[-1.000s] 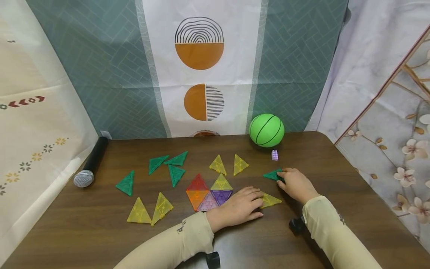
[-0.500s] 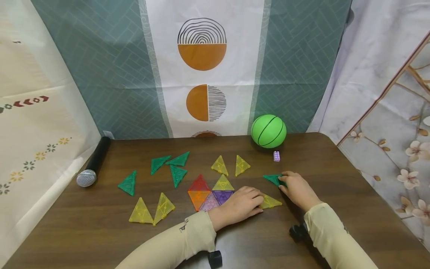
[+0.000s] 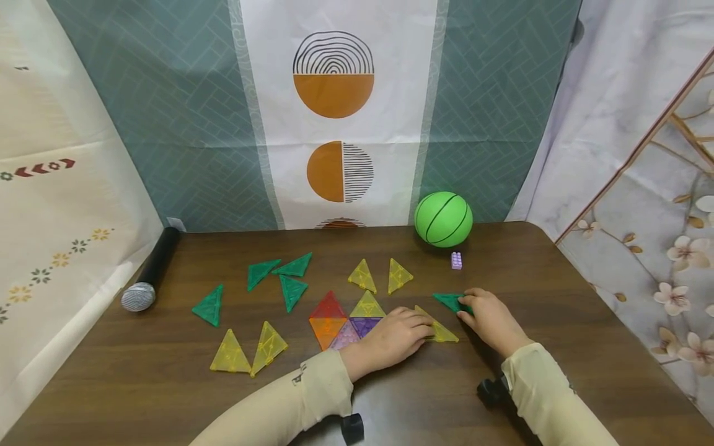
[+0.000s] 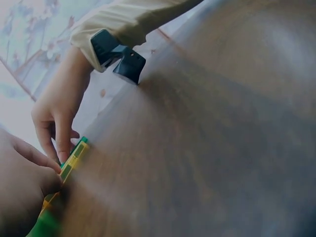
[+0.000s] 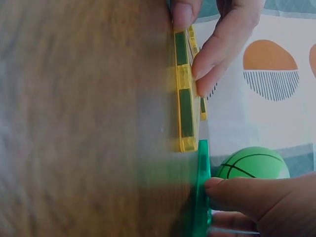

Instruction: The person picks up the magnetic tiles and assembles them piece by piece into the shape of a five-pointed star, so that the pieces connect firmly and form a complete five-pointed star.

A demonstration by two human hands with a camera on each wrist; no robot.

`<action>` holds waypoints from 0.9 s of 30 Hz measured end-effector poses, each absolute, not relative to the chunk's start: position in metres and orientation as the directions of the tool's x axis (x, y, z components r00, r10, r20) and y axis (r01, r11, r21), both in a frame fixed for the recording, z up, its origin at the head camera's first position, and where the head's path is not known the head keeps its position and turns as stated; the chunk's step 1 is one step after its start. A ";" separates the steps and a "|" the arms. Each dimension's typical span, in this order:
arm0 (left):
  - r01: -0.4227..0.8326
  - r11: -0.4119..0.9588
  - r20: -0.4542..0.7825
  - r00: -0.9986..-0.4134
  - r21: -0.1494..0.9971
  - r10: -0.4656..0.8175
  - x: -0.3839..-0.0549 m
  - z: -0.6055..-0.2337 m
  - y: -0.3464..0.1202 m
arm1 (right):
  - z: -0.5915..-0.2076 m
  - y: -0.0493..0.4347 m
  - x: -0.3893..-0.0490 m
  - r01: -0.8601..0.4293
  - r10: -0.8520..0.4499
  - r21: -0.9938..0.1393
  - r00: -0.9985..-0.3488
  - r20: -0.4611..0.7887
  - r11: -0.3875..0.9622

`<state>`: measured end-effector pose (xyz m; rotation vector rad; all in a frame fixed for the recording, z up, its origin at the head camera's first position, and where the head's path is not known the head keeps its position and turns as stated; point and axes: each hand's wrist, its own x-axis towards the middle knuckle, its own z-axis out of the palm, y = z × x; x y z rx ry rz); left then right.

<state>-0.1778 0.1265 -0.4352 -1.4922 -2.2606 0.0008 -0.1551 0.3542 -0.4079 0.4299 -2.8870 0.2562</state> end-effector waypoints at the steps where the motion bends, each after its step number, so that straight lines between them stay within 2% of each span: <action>1: 0.876 0.421 0.338 -0.333 -0.234 0.880 -0.178 -0.435 0.126 | -0.408 0.353 -0.155 -0.301 -0.263 -0.144 -0.936 0.232 0.943; 10: 0.880 0.438 0.238 -0.393 -0.182 0.888 -0.181 -0.431 0.119 | -0.407 0.343 -0.150 -0.272 -0.230 -0.177 -0.946 0.229 0.946; 27: 0.876 0.466 0.244 -0.428 -0.125 0.870 -0.187 -0.433 0.115 | -0.409 0.325 -0.137 -0.310 -0.267 -0.149 -0.930 0.252 0.939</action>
